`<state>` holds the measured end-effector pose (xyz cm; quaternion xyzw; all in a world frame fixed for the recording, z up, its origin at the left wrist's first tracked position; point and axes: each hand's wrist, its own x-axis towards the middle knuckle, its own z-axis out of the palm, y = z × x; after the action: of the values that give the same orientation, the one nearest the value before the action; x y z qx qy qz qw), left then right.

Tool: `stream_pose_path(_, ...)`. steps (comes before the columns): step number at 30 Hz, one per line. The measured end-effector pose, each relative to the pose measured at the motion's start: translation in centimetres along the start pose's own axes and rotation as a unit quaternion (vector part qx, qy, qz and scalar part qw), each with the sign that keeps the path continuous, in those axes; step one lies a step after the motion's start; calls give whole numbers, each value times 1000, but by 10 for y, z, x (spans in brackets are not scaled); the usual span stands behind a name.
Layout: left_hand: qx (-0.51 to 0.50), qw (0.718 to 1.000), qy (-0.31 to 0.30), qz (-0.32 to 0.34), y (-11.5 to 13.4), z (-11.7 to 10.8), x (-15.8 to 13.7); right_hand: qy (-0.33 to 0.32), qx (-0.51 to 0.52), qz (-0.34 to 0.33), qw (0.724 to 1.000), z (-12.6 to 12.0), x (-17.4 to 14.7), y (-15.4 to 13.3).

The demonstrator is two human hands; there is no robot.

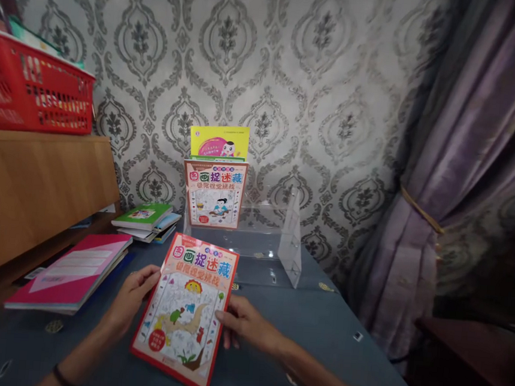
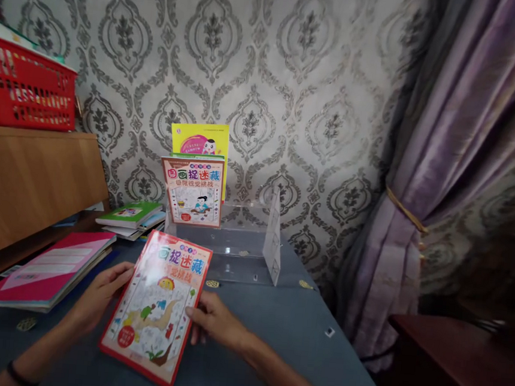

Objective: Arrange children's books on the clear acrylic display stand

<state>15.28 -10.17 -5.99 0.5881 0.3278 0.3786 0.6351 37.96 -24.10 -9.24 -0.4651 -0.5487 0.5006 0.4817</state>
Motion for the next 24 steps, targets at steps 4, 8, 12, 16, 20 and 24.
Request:
stream_pose_path(4, 98, 994, -36, 44, 15, -7, 10, -3, -59, -18, 998, -14, 5, -28)
stream_pose_path(8, 120, 990, -57, 44, 34, -7, 13, 34, -116, -47, 992, -19, 7, -53)
stream_pose_path(12, 100, 990, -85, 49, 35, -6, 7, 55, -213, -66, 973, -19, 4, -63)
stream_pose_path(16, 140, 983, -107, 51, 18, -12, 1, 33, -242, -29, 969, -15, -4, -53)
stream_pose_path(20, 187, 969, -134, 84, 23, -13, 4, 34, -228, -6, 973, -21, -2, -51)
stream_pose_path(24, 208, 960, -103, 157, 58, -3, 21, 63, -258, -59, 962, -41, 17, -76)
